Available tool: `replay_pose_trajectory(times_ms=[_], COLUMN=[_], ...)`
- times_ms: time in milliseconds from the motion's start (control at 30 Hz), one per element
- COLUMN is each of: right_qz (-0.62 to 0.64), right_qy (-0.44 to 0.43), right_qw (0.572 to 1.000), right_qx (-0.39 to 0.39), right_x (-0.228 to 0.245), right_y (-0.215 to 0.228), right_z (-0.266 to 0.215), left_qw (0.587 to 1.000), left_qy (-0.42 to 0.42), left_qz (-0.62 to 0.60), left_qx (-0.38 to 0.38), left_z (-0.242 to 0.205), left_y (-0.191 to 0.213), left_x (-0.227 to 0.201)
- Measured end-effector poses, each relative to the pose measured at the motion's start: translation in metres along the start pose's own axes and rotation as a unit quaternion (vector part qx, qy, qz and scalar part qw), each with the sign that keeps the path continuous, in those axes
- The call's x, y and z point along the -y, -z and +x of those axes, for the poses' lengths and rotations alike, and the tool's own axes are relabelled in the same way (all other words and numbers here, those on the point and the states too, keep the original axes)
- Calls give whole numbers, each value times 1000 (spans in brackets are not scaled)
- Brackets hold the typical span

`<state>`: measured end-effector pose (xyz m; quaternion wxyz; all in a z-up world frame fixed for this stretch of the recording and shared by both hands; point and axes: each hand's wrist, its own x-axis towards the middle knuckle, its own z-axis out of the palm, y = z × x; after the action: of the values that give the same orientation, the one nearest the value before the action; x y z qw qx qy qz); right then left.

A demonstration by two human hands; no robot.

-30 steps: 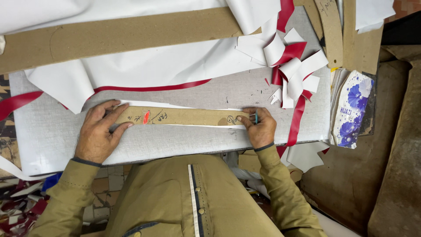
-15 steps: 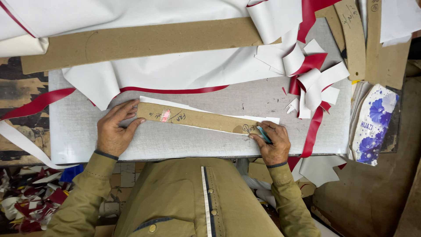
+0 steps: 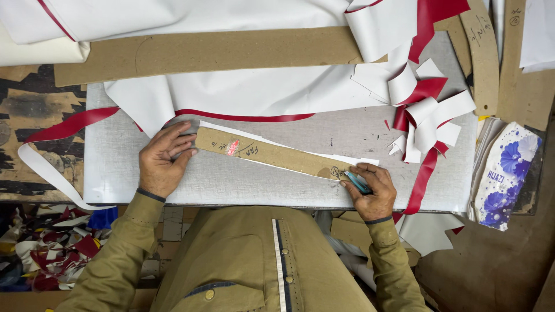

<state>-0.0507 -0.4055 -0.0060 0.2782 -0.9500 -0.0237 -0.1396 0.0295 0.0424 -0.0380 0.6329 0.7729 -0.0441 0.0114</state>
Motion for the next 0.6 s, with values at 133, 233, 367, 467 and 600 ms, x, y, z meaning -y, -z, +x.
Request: replay_pose_trajectory(times_ms=[133,233,367,467,600], right_qz=[4,1,3,18,31], right_qy=[-4,-3,-1,-5,0], right_qw=[1000,1000,1000,999,999], right_qx=[13,15,22,28,42], right_x=[0,-1,-4,-10,-10], right_y=[2,3,1,6,5], right_z=[2,2,2,-1,2], left_qw=[1000,999,997,989,975], left_qy=[22,27,43,2,-11], left_qz=[-8,21,63,143,218], left_qx=[-18,-17,-4,25,52], left_z=[4,7,11,12,7], left_y=[-8,-13,-12,-12,-6], left_x=[-1,-6,-19,-28,-37])
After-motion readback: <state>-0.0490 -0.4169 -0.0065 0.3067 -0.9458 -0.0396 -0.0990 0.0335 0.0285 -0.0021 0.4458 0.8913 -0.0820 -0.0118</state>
